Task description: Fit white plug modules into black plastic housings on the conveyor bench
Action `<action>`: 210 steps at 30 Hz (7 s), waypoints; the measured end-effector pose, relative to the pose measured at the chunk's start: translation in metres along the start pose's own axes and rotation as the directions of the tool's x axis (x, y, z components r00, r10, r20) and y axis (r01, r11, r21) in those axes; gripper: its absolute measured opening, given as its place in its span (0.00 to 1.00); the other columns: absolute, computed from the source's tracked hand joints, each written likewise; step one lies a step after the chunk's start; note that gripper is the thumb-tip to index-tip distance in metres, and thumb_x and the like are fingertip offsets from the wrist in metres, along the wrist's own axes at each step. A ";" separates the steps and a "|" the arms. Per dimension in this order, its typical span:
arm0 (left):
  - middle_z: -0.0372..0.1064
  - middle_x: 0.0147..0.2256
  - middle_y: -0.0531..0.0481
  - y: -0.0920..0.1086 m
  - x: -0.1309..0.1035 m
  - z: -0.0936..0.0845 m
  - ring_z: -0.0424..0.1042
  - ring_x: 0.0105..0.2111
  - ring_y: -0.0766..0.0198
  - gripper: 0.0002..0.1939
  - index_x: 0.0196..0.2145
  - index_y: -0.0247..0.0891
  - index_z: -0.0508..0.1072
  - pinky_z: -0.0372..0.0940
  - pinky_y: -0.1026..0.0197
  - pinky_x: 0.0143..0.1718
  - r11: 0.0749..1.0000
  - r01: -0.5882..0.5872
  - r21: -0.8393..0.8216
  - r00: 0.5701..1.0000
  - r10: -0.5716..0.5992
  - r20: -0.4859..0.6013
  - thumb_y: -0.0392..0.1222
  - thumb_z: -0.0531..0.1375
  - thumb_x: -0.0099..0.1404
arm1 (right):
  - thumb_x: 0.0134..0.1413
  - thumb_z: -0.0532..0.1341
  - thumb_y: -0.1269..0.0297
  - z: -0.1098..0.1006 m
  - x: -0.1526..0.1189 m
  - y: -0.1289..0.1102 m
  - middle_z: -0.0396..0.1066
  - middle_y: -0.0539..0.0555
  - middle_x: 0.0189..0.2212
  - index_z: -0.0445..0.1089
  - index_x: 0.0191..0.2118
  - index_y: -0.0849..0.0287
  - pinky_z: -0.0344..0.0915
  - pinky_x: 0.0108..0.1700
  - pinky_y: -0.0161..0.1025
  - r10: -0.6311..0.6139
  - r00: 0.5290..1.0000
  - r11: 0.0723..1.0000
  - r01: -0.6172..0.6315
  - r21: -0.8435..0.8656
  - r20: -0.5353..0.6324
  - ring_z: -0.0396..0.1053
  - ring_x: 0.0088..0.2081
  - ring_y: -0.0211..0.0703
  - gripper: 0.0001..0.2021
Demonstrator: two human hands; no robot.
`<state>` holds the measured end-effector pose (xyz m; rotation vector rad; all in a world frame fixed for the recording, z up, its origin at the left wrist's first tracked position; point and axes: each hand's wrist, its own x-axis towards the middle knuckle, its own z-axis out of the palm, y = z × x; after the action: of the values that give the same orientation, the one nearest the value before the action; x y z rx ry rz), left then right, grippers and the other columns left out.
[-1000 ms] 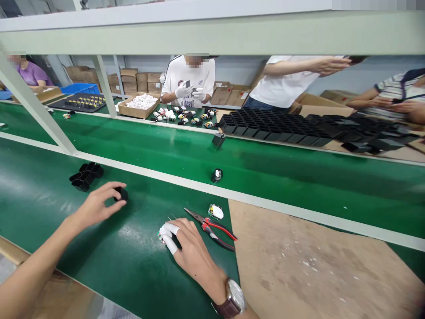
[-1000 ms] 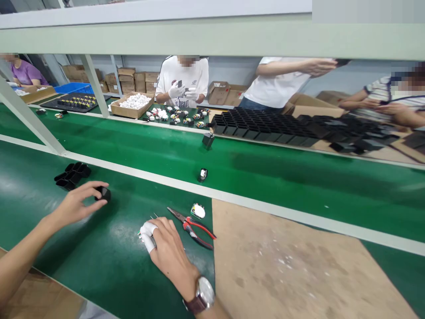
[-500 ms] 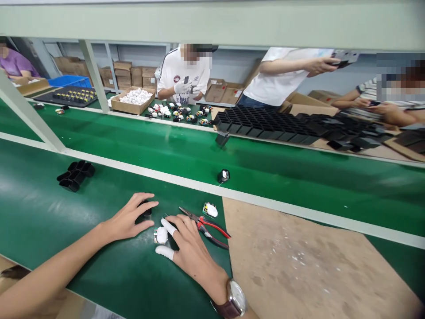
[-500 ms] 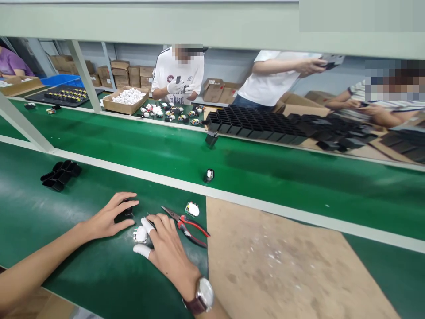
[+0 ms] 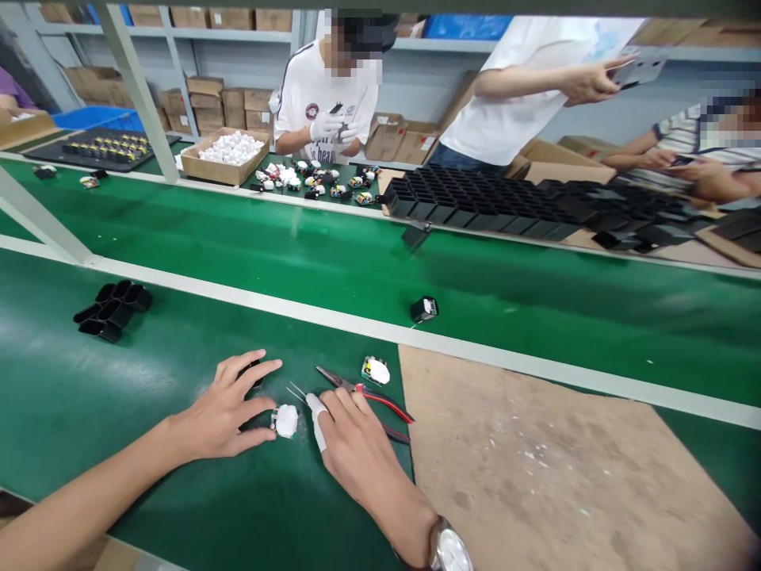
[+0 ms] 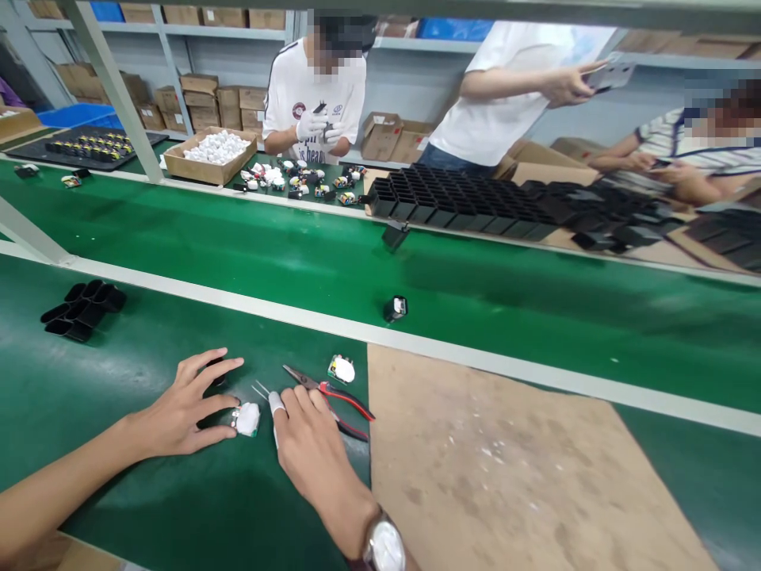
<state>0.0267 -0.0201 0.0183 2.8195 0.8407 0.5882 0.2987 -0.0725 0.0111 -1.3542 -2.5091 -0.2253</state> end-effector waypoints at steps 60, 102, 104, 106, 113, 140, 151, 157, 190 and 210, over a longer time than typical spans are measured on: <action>0.72 0.51 0.44 -0.017 -0.001 -0.005 0.73 0.48 0.54 0.26 0.58 0.45 0.70 0.71 0.53 0.50 0.831 0.301 -0.467 0.952 -0.238 0.191 0.43 0.72 0.65 | 0.64 0.60 0.77 -0.007 0.010 -0.022 0.71 0.62 0.50 0.61 0.62 0.58 0.76 0.50 0.52 0.177 0.945 0.831 0.006 0.557 -0.274 0.71 0.51 0.52 0.23; 0.70 0.50 0.40 0.000 0.003 0.001 0.70 0.48 0.50 0.20 0.59 0.41 0.67 0.70 0.48 0.49 0.975 0.042 -0.217 0.998 -0.051 -0.038 0.38 0.63 0.73 | 0.69 0.59 0.72 -0.015 0.008 -0.032 0.73 0.61 0.50 0.48 0.72 0.58 0.77 0.45 0.53 0.140 0.976 0.891 -0.051 0.452 -0.166 0.71 0.47 0.55 0.31; 0.70 0.50 0.40 0.001 0.003 0.001 0.70 0.48 0.50 0.20 0.59 0.39 0.66 0.70 0.48 0.49 0.976 0.033 -0.214 0.999 -0.041 -0.034 0.38 0.64 0.73 | 0.69 0.58 0.72 -0.016 0.009 -0.033 0.73 0.62 0.49 0.49 0.72 0.59 0.77 0.44 0.53 0.133 0.977 0.899 -0.049 0.434 -0.166 0.71 0.45 0.55 0.30; 0.71 0.50 0.40 0.001 0.003 0.001 0.71 0.49 0.49 0.20 0.60 0.39 0.66 0.70 0.48 0.50 0.977 0.020 -0.213 0.999 -0.029 -0.037 0.38 0.64 0.73 | 0.70 0.57 0.72 -0.018 0.009 -0.034 0.73 0.61 0.48 0.49 0.72 0.60 0.77 0.43 0.52 0.131 0.978 0.904 -0.051 0.425 -0.162 0.71 0.44 0.55 0.30; 0.72 0.49 0.41 0.001 0.003 0.003 0.72 0.48 0.50 0.21 0.62 0.41 0.66 0.70 0.49 0.49 0.964 0.027 -0.263 0.998 -0.039 -0.042 0.41 0.64 0.75 | 0.71 0.57 0.71 -0.017 0.007 -0.030 0.73 0.62 0.49 0.45 0.74 0.57 0.78 0.44 0.53 0.138 0.977 0.890 -0.050 0.454 -0.162 0.73 0.47 0.55 0.33; 0.70 0.52 0.40 0.000 -0.004 0.014 0.69 0.50 0.51 0.24 0.62 0.42 0.63 0.71 0.47 0.51 0.869 0.131 -0.478 0.991 -0.114 0.065 0.44 0.66 0.73 | 0.69 0.63 0.72 -0.010 0.006 -0.027 0.71 0.63 0.61 0.71 0.52 0.59 0.77 0.54 0.56 0.051 0.977 0.807 0.083 0.585 -0.208 0.70 0.57 0.56 0.09; 0.74 0.53 0.41 -0.001 0.000 0.007 0.72 0.52 0.53 0.25 0.66 0.42 0.64 0.70 0.50 0.55 0.823 0.087 -0.562 0.996 -0.063 0.062 0.36 0.62 0.74 | 0.71 0.63 0.66 -0.007 0.011 -0.023 0.74 0.63 0.54 0.68 0.56 0.60 0.77 0.53 0.52 0.115 0.962 0.861 0.028 0.508 -0.249 0.74 0.53 0.53 0.12; 0.74 0.47 0.45 -0.004 0.001 0.003 0.73 0.47 0.57 0.17 0.55 0.41 0.72 0.70 0.54 0.50 0.803 0.190 -0.564 0.980 -0.192 0.057 0.31 0.61 0.70 | 0.66 0.59 0.74 -0.006 -0.004 -0.012 0.74 0.64 0.39 0.71 0.38 0.61 0.75 0.41 0.53 0.197 0.966 0.968 -0.219 -0.126 -0.167 0.73 0.40 0.57 0.05; 0.72 0.39 0.45 0.007 0.003 0.016 0.72 0.36 0.56 0.18 0.53 0.39 0.68 0.69 0.55 0.38 0.992 0.053 -0.114 0.947 -0.086 -0.309 0.31 0.63 0.66 | 0.66 0.52 0.79 -0.007 0.000 -0.028 0.72 0.59 0.41 0.69 0.38 0.59 0.64 0.30 0.42 0.082 0.970 0.996 -0.073 0.050 -0.229 0.69 0.33 0.45 0.11; 0.75 0.42 0.44 0.006 0.003 0.020 0.75 0.39 0.57 0.18 0.56 0.41 0.69 0.72 0.55 0.40 0.946 0.035 -0.322 0.966 -0.114 -0.231 0.34 0.64 0.71 | 0.56 0.52 0.82 -0.013 0.002 -0.028 0.70 0.58 0.39 0.68 0.34 0.56 0.65 0.29 0.42 0.066 0.975 0.998 -0.062 0.028 -0.210 0.68 0.35 0.48 0.13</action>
<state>0.0404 -0.0236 0.0025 2.4467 0.8050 0.9823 0.2761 -0.0895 0.0240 -1.3254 -2.2838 -0.3111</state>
